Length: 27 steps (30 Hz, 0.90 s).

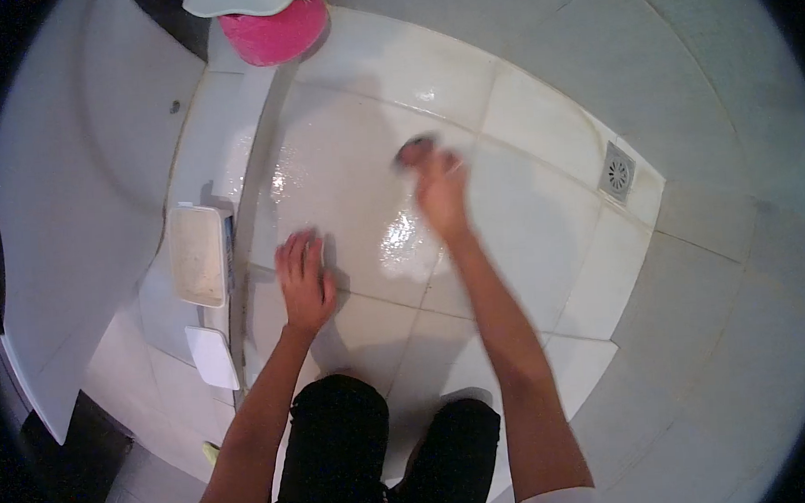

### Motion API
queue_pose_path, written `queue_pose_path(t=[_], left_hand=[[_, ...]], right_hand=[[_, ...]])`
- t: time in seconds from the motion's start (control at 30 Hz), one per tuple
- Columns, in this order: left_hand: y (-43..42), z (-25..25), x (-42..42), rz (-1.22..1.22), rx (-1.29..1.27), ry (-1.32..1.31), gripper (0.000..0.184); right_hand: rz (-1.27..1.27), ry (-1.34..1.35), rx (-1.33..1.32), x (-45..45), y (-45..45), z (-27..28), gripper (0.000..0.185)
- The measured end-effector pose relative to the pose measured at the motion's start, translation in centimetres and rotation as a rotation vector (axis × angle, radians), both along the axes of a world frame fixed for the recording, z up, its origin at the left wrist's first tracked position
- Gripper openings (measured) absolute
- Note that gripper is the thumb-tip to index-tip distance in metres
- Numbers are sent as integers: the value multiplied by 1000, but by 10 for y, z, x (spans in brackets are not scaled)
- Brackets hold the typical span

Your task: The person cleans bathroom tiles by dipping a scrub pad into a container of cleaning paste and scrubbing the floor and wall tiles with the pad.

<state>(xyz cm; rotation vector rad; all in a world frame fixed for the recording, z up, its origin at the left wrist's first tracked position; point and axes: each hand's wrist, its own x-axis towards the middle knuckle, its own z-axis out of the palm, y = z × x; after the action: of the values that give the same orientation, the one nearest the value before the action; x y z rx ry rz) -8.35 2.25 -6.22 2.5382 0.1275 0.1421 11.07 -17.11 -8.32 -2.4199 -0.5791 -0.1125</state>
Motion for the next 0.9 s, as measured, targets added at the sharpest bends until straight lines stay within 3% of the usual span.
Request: queue_pose_path(t=[0.07, 0.1, 0.2, 0.27, 0.33, 0.4, 0.43, 0.47, 0.5, 0.6, 0.73, 0.9], left_hand=[[17, 0, -32, 93, 160, 31, 57], [24, 1, -36, 84, 174, 66, 56], [26, -3, -41, 63, 185, 104, 56], [28, -6, -41, 72, 202, 113, 58], [26, -4, -40, 50, 205, 86, 57], [29, -14, -39, 48, 196, 68, 57], [29, -13, -40, 52, 192, 63, 57], [28, -11, -41, 55, 188, 63, 56], [28, -9, -41, 57, 184, 56, 56], [28, -6, -41, 47, 190, 63, 55], [28, -8, -41, 53, 188, 64, 55], [28, -8, -39, 55, 167, 87, 57]], right_hand=[[-176, -228, -223, 70, -10, 8, 27], [-315, -93, -230, 79, 1, 21, 31], [-283, -161, -289, 46, 57, -5, 30], [-47, 61, -4, -20, 106, -10, 27], [338, -253, -117, -49, 125, 6, 24], [361, -1, -104, 5, 124, -20, 23], [253, 35, 208, 44, 121, -14, 22], [20, -70, -152, 72, 121, 1, 21], [-141, -240, -308, 98, 121, 7, 22], [-356, -104, -392, 115, 150, 8, 38], [-7, -173, -389, 11, 197, 20, 42], [447, 37, -360, -64, 141, 46, 45]])
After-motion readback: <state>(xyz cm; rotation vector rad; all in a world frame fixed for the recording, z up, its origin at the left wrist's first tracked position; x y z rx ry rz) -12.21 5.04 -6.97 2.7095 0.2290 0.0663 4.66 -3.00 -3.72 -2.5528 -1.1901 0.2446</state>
